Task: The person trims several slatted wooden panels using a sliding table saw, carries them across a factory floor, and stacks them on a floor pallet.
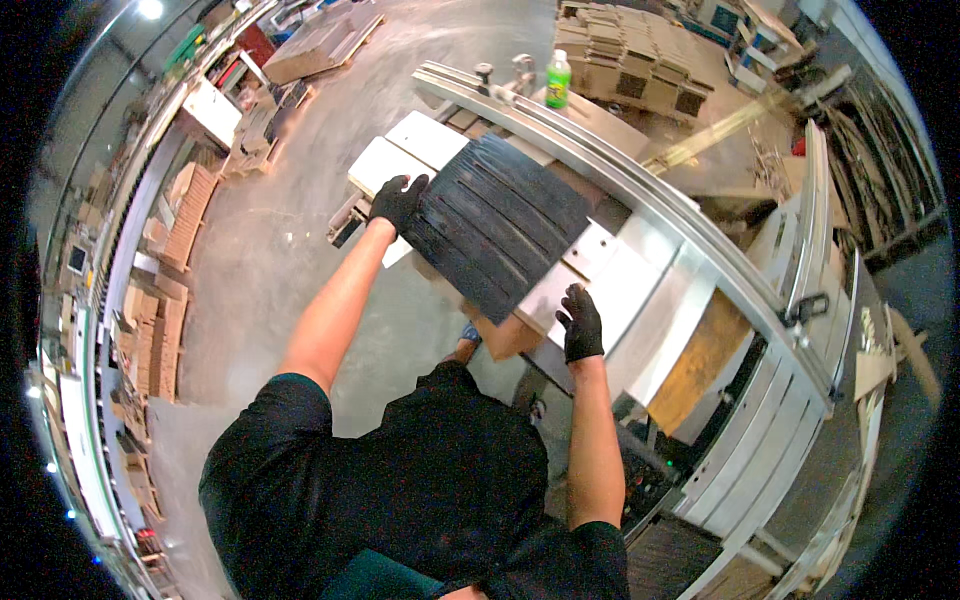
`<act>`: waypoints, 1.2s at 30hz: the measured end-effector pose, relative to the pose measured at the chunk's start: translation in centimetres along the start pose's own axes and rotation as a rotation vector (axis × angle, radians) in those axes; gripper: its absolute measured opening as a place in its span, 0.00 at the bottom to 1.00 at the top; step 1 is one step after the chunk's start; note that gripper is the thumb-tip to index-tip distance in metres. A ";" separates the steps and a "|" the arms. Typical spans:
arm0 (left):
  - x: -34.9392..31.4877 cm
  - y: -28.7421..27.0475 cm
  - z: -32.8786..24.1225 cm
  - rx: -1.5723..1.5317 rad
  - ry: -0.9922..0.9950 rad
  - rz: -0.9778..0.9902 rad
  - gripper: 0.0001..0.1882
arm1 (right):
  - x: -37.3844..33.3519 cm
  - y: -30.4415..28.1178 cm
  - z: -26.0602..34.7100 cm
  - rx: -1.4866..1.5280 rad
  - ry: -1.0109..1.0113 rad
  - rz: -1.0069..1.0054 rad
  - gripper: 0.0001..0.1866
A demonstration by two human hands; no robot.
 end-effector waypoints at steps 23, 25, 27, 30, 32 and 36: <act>11.2 11.7 2.7 0.146 0.176 0.955 0.53 | 4.2 13.0 -0.6 0.011 0.128 -0.351 0.25; 10.7 12.1 3.3 -0.162 -0.281 1.005 0.42 | 3.9 14.5 0.4 0.004 0.119 -0.348 0.24; 9.7 10.9 1.0 -0.596 -0.571 1.104 0.36 | 3.4 14.8 1.0 0.044 0.128 -0.339 0.24; 10.0 9.2 -0.3 -0.740 -0.559 1.234 0.37 | 3.9 13.8 -0.2 0.086 0.082 -0.324 0.23; 9.6 7.4 -2.0 -0.776 -0.530 1.298 0.36 | 3.7 13.8 0.0 0.142 0.105 -0.309 0.24; 8.8 4.8 -3.4 -0.778 -0.481 1.297 0.35 | 4.0 12.4 -0.4 -0.052 0.077 -0.282 0.31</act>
Point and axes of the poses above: each hand's wrist, its own x-axis towards the middle knuckle, its own y-axis out of the palm, z = x × y, the point moved 2 cm from there along x, towards the middle knuckle, and after that the axes turned 6 degrees about -z, right-handed, at the moved point
